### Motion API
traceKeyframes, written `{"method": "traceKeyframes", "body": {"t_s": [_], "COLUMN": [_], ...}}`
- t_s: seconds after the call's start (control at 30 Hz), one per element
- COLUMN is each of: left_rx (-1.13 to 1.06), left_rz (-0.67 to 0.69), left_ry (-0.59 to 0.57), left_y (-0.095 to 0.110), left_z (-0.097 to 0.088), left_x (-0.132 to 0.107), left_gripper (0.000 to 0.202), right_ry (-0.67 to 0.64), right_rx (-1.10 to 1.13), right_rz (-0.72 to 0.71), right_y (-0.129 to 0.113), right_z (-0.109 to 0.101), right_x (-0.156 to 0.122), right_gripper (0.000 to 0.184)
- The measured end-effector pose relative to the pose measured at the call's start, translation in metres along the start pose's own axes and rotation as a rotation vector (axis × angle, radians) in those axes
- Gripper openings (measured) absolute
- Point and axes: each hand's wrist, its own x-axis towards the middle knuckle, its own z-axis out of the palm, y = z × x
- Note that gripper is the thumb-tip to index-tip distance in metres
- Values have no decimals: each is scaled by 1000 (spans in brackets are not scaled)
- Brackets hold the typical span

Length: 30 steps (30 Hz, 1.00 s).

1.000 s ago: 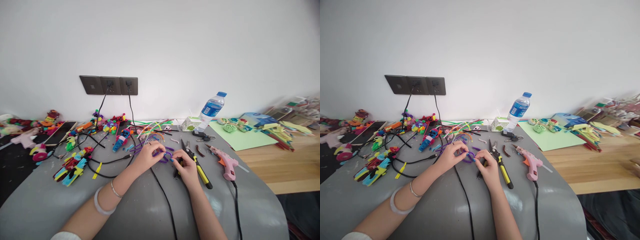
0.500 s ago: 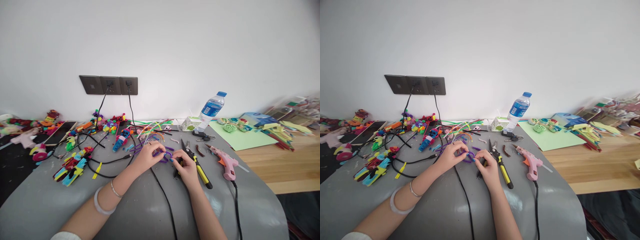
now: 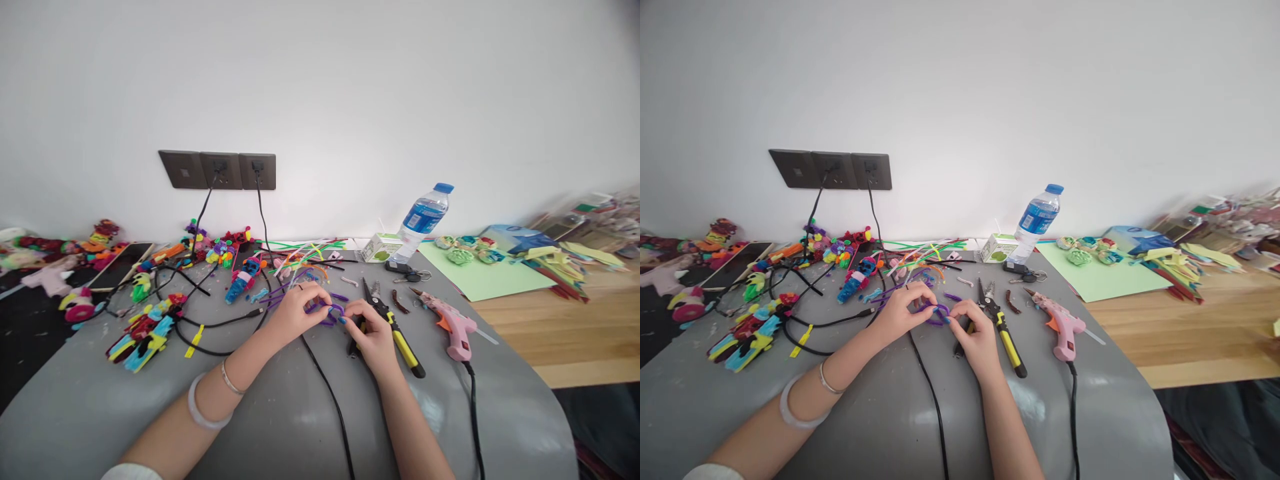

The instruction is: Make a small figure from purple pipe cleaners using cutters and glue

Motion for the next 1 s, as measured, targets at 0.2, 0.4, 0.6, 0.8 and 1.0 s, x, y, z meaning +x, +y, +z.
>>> {"method": "traceKeyframes", "body": {"t_s": [0.2, 0.4, 0.6, 0.8, 1.0], "left_rx": [3, 31, 68, 52, 34], "left_rz": [72, 60, 36, 62, 53], "left_ry": [33, 40, 45, 48, 21], "left_y": [3, 6, 5, 5, 5], "left_z": [1, 1, 1, 2, 2], "left_x": [-1, -1, -1, -1, -1], "left_gripper": [8, 5, 6, 7, 12], "right_ry": [39, 53, 39, 12, 8], "right_rx": [-47, -42, -39, -64, -72], "right_rz": [49, 60, 57, 21, 8], "right_y": [3, 7, 6, 1, 0], "right_z": [0, 0, 0, 1, 2], "right_x": [-3, -5, -5, -3, -3], "right_gripper": [13, 12, 15, 16, 13]}}
